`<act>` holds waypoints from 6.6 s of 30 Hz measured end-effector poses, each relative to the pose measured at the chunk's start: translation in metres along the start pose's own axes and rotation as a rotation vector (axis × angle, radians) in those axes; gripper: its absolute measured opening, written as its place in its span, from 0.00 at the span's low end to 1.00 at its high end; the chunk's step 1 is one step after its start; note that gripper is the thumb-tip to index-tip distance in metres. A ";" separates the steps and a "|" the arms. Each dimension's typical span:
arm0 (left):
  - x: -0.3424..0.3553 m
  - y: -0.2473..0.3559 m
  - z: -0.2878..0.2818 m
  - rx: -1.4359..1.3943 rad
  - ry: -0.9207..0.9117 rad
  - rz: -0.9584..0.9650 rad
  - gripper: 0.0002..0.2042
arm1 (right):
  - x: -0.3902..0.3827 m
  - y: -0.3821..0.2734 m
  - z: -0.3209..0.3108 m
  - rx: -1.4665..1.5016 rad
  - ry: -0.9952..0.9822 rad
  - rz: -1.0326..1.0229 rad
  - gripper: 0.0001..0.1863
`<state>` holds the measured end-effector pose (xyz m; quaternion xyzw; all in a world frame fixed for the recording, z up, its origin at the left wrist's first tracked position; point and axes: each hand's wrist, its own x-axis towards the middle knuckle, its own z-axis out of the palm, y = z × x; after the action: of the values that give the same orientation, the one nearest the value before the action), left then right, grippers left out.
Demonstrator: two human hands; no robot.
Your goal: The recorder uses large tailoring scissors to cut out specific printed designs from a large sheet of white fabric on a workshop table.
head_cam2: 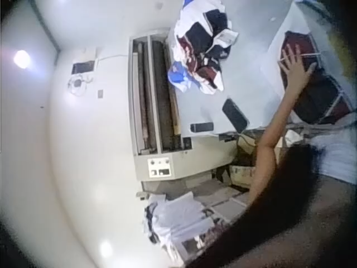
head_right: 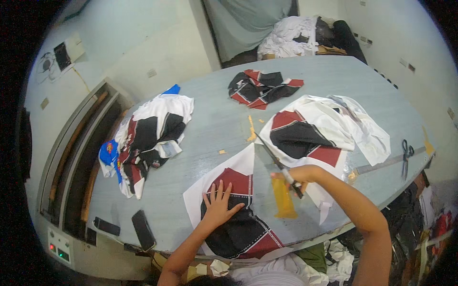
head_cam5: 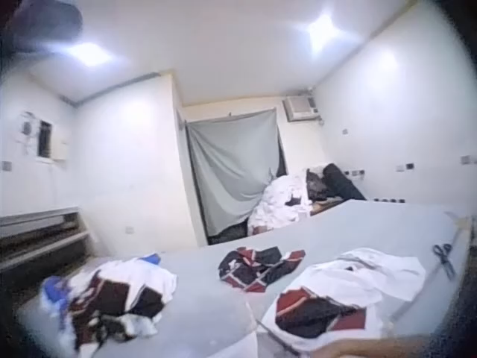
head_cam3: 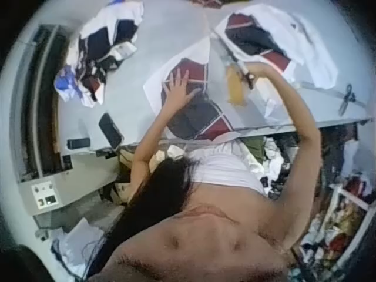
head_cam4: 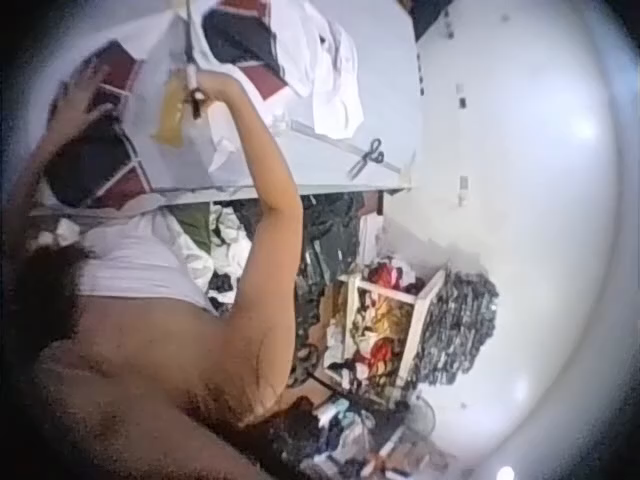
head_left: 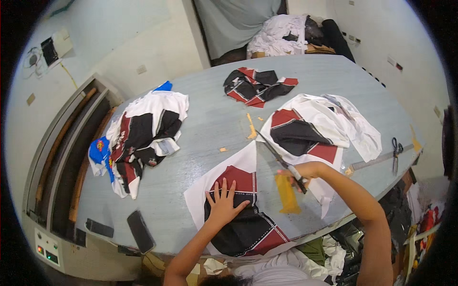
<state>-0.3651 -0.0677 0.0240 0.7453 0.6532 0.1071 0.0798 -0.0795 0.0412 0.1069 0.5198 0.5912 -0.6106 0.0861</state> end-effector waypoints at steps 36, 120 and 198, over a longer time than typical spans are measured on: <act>-0.039 -0.020 -0.001 0.038 0.147 -0.329 0.47 | 0.025 0.025 0.020 0.006 0.008 -0.387 0.35; 0.078 -0.031 -0.018 0.052 0.230 0.187 0.26 | -0.162 0.176 0.163 0.955 -0.077 -0.165 0.29; 0.070 0.126 0.030 -0.197 -0.065 0.848 0.47 | -0.167 0.124 0.169 0.203 0.245 0.137 0.24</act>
<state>-0.2280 -0.0149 0.0310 0.9394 0.2733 0.1685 0.1201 -0.0058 -0.2171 0.1111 0.6355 0.4956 -0.5920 0.0022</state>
